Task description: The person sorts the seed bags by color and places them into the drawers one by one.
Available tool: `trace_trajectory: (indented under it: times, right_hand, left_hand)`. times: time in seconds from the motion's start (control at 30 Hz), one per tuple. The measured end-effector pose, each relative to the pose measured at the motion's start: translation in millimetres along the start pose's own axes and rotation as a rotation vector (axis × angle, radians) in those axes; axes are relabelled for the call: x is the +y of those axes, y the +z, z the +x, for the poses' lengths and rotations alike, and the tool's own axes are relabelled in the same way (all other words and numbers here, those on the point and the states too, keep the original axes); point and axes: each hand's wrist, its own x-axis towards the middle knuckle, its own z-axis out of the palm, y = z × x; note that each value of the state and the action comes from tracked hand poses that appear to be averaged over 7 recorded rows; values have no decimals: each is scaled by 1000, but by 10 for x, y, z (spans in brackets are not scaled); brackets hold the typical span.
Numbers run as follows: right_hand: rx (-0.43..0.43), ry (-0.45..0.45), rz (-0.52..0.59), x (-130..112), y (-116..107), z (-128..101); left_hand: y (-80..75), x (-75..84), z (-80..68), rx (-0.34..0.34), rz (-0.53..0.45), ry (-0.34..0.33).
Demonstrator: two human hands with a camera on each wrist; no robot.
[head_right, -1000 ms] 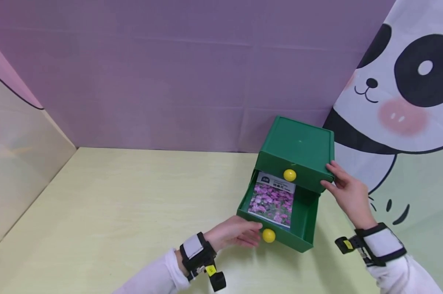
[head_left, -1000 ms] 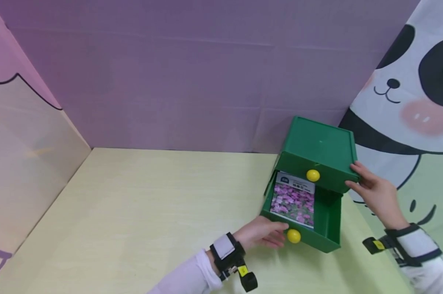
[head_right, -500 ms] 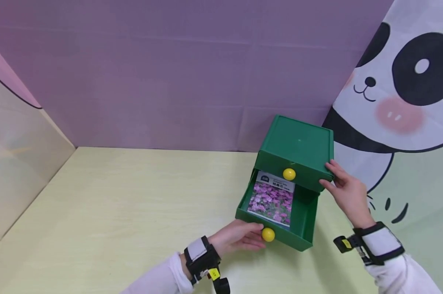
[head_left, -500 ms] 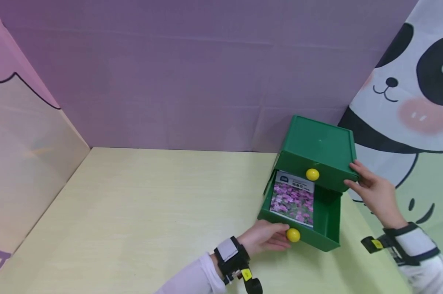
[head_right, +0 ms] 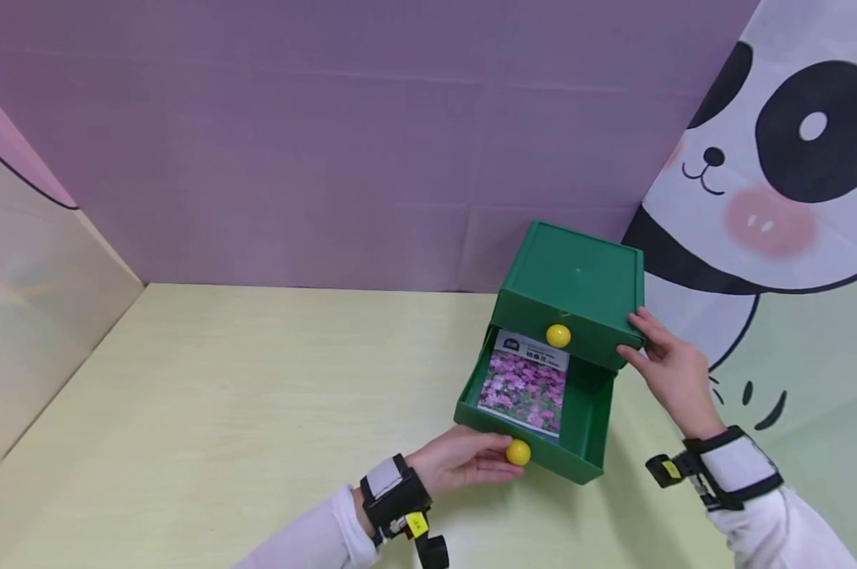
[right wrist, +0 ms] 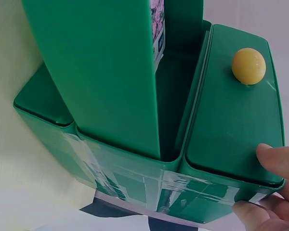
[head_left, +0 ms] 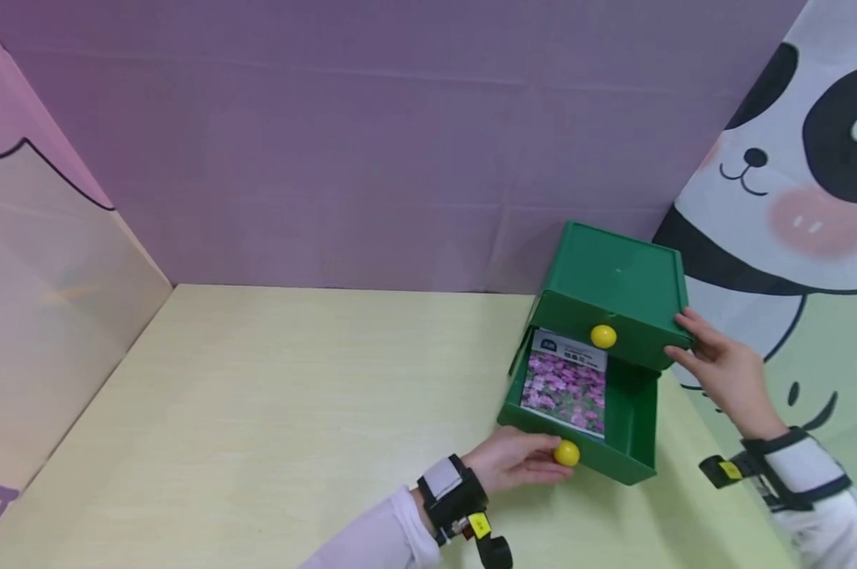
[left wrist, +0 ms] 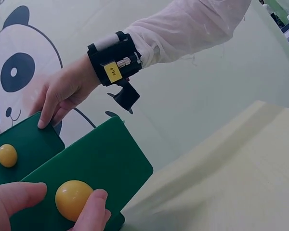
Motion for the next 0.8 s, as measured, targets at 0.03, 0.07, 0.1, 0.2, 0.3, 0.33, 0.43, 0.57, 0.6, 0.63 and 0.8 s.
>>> trace_trajectory:
  times: [0.03, 0.07, 0.1, 0.2, 0.3, 0.33, 0.43, 0.57, 0.6, 0.63, 0.8]
  right_hand:
    - [0, 3, -1, -2, -2, 1]
    - [0, 5, 0, -5, -3, 1]
    - [1, 7, -1, -7, -5, 3]
    - [-1, 14, -2, -14, -7, 7]
    - [-6, 21, -3, -20, -4, 14]
    - [-8, 22, -3, -22, -3, 15]
    - [-11, 28, -2, -27, 1, 17]
    - [-8, 24, 1, -33, 5, 16]
    - [-7, 22, 0, -32, 6, 16]
    - [-6, 19, 0, -32, 7, 16]
    - [-2, 6, 1, -25, 5, 10]
  left_hand:
    - [2, -1, 6, -1, 1, -1]
    - [6, -3, 13, -1, 3, 0]
    - [11, -4, 20, 3, 3, 1]
    - [22, -9, 45, 7, 8, 7]
    - [35, -12, 57, 22, 14, 10]
    - [37, -15, 61, 26, 19, 12]
    - [46, -13, 62, 37, 41, 18]
    - [55, -7, 61, 46, 69, 30]
    - [57, -7, 62, 49, 73, 32]
    - [59, -8, 61, 53, 76, 33]
    - [79, -10, 64, 61, 81, 44]
